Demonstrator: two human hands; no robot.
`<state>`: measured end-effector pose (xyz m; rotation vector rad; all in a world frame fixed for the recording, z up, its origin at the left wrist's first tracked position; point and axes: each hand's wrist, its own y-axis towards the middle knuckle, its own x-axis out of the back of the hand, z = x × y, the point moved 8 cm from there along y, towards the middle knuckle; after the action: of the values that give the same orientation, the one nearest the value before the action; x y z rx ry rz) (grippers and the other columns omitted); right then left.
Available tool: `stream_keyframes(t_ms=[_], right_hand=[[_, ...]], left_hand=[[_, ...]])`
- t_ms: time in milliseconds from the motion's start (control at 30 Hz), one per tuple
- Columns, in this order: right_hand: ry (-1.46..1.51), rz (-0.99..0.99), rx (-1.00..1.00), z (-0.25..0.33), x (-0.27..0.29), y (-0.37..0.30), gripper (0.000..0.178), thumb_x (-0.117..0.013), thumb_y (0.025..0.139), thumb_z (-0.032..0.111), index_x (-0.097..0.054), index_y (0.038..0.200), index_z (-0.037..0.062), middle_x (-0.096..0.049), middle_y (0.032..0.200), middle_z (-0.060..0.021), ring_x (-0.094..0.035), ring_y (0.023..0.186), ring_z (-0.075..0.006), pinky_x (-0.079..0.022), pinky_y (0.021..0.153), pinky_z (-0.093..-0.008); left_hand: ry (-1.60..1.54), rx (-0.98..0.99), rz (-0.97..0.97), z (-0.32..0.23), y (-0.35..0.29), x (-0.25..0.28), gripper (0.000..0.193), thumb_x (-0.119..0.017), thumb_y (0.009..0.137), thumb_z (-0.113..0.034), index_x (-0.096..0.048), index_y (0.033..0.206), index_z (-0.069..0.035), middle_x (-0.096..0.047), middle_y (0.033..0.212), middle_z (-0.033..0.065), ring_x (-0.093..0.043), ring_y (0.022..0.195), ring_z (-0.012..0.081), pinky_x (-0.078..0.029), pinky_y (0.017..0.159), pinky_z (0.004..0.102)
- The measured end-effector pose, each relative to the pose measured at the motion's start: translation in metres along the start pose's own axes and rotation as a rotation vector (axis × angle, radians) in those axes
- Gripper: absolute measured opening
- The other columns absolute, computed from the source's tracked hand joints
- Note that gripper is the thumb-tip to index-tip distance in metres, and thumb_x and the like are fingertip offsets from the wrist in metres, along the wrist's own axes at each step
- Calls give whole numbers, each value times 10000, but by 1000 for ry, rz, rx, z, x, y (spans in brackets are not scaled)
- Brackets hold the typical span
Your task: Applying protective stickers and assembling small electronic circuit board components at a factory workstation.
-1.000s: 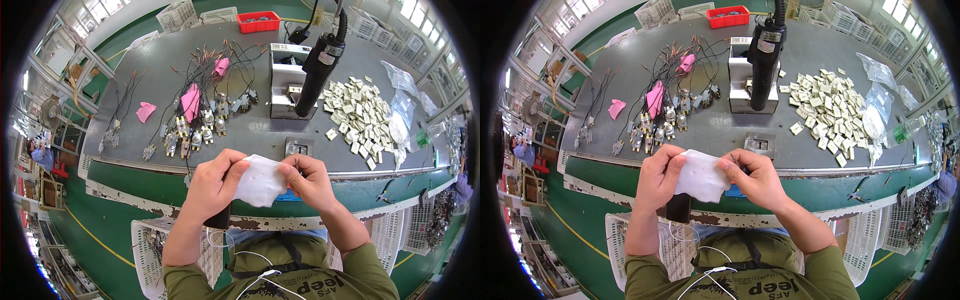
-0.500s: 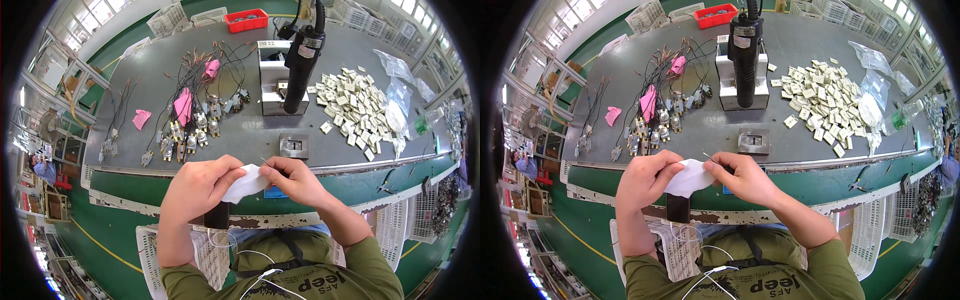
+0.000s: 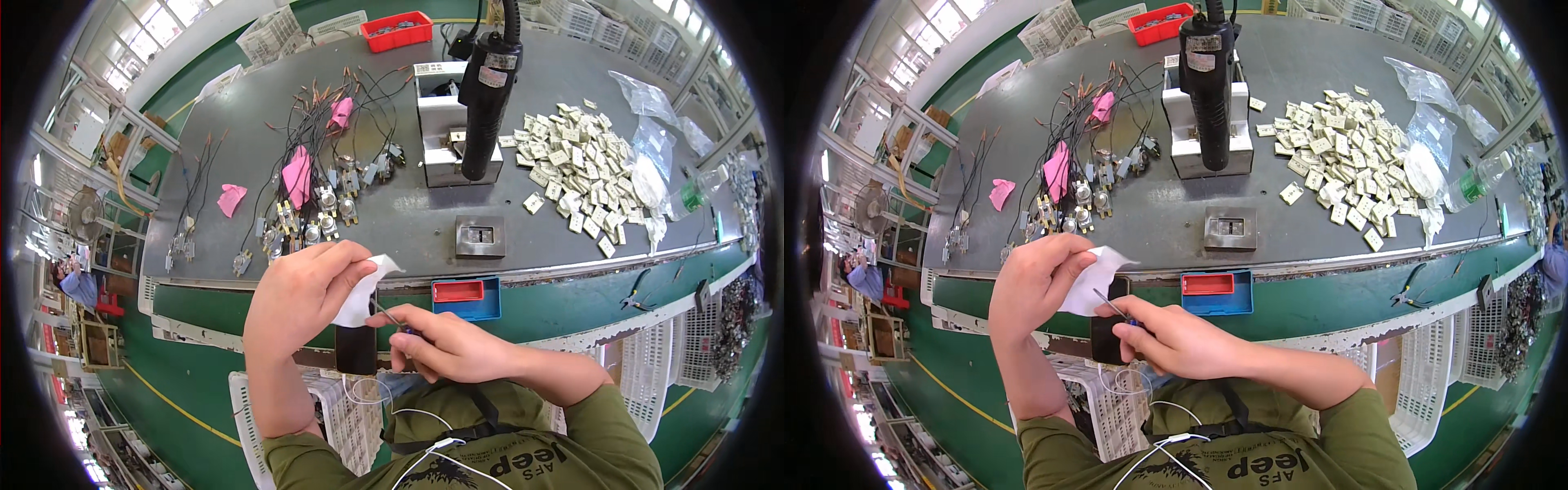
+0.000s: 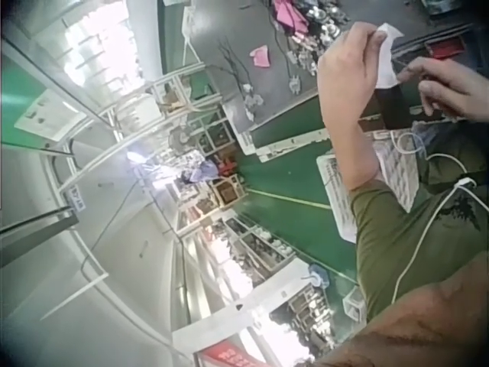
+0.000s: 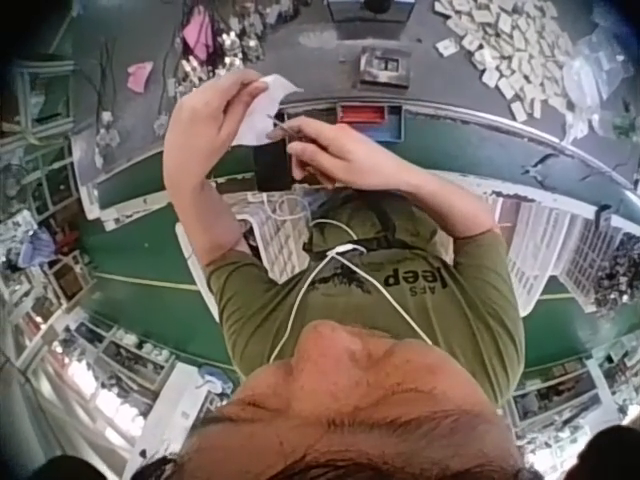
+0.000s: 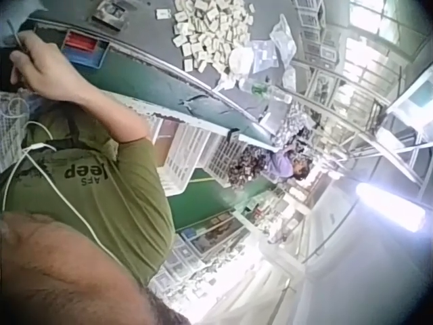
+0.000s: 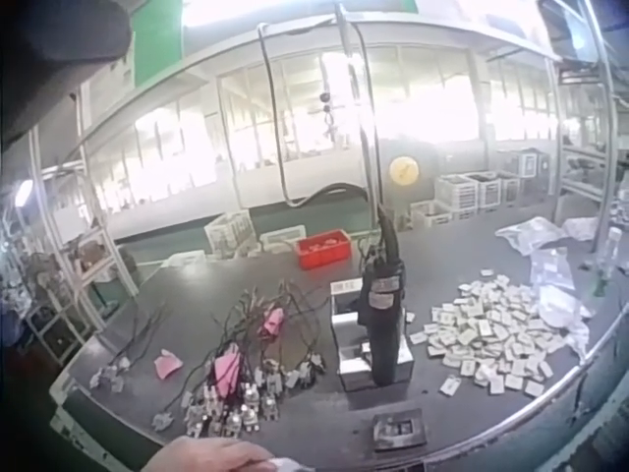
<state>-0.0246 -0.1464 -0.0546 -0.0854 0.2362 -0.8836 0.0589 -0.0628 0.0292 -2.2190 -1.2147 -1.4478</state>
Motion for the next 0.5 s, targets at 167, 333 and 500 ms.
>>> stream_keyframes(t_ms=[167,333,500], right_hand=[[17,-5,4,-9,-5,10,359,-346,995,222,-379,1312,57,-595,744,-31,-477,491,-65,-407,485,-217],[75,-31,-33,-11,-3,13,358,-345,997,227,-380,1310,57,-592,731,-32,-473,486,-58,-405,474,-207],[74,-37,-30,-11,-4,14,349,-338,998,217,-381,1305,56,-589,725,-27,-470,485,-54,-402,467,-204]], left_hand=[[8,13,8,0,1,-1,154,-590,865,-181,-603,871,-28,-555,648,113,-540,545,256,-416,505,315],[-6,6,-10,-1,0,0,155,-588,870,-191,-605,871,-37,-543,607,105,-534,524,252,-408,490,314],[10,-3,-14,-3,1,-1,147,-598,864,-183,-605,870,-37,-548,603,104,-542,524,249,-414,489,316]])
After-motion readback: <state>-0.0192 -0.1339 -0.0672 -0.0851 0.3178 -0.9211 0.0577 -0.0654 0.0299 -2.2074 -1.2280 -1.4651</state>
